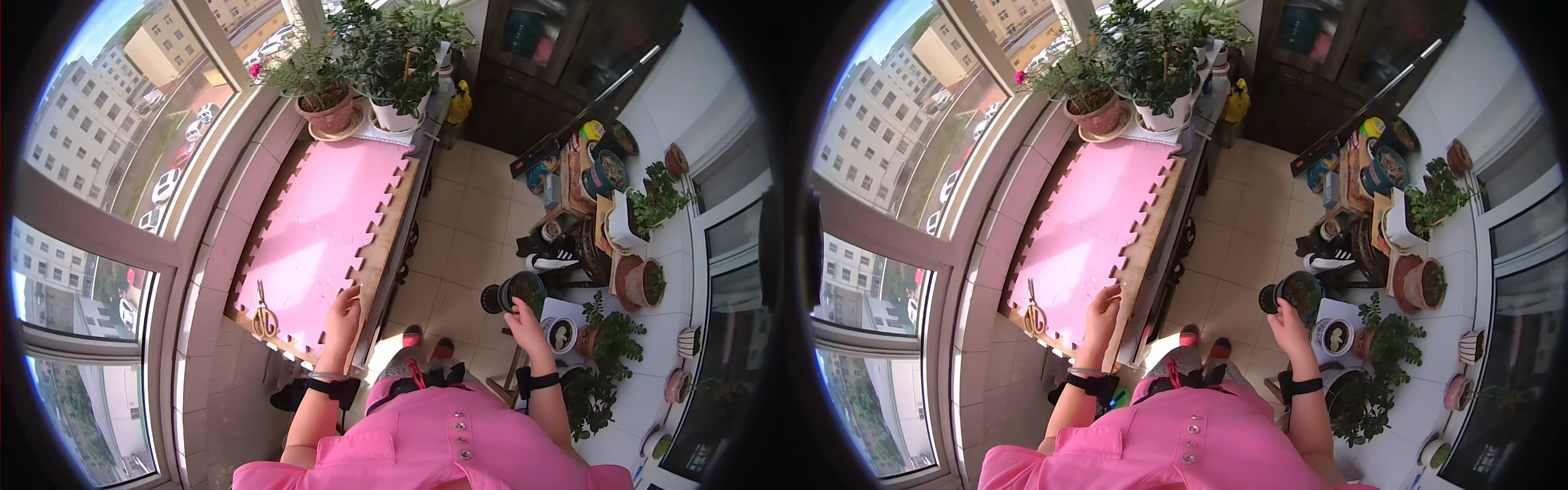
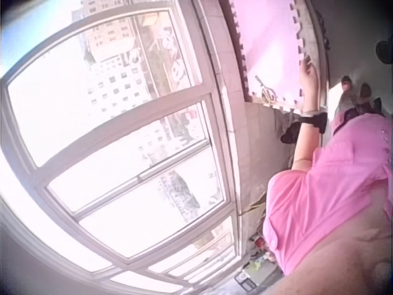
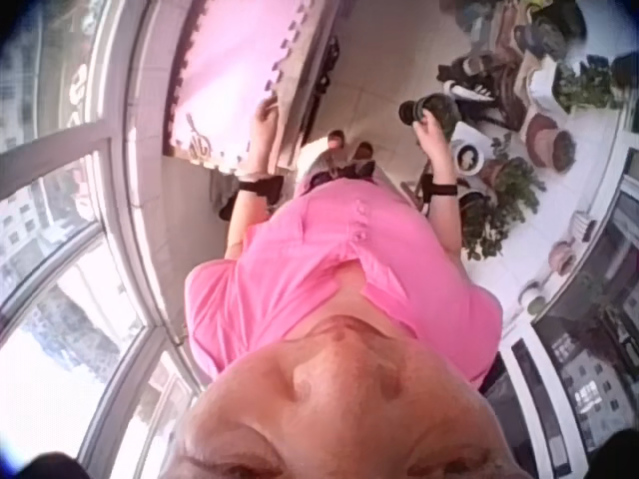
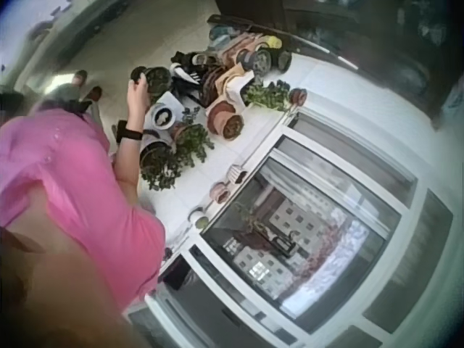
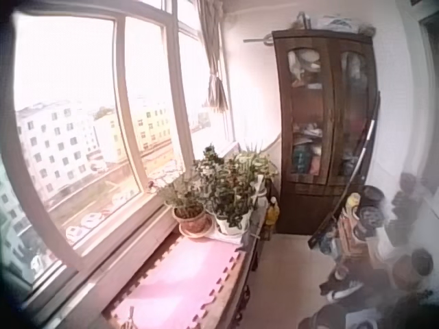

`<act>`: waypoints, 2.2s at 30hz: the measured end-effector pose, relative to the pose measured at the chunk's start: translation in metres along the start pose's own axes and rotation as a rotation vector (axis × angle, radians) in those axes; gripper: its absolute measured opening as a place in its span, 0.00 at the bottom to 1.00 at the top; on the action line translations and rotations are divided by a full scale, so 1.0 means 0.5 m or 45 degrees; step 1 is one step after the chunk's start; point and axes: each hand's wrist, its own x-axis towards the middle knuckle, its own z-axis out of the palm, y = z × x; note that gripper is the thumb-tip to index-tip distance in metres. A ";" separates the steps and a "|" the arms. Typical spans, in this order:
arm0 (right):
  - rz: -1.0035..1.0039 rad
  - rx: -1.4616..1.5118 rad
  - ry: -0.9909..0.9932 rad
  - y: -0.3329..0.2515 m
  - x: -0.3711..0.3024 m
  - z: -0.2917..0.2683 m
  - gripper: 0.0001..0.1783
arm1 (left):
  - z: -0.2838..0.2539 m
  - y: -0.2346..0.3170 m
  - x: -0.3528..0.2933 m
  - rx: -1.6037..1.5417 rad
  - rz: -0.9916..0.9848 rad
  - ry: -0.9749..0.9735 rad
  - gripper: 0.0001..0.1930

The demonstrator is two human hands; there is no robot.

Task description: Checking the health of houseplants and removing dead leaves in a balcony garden.

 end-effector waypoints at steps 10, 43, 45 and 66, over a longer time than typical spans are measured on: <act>0.106 -0.057 0.041 -0.050 -0.033 -0.020 0.33 | 0.091 0.003 0.119 -0.256 -0.075 -0.383 0.18; 0.819 0.581 1.756 0.233 -0.517 -0.120 0.18 | 0.937 0.334 -0.029 0.353 0.262 -1.968 0.21; 0.850 0.639 1.732 0.227 -0.517 -0.121 0.18 | 0.951 0.332 -0.012 0.386 0.274 -2.000 0.21; 0.743 0.803 1.419 0.224 -0.370 -0.117 0.21 | 0.895 0.336 0.113 0.442 0.386 -1.886 0.21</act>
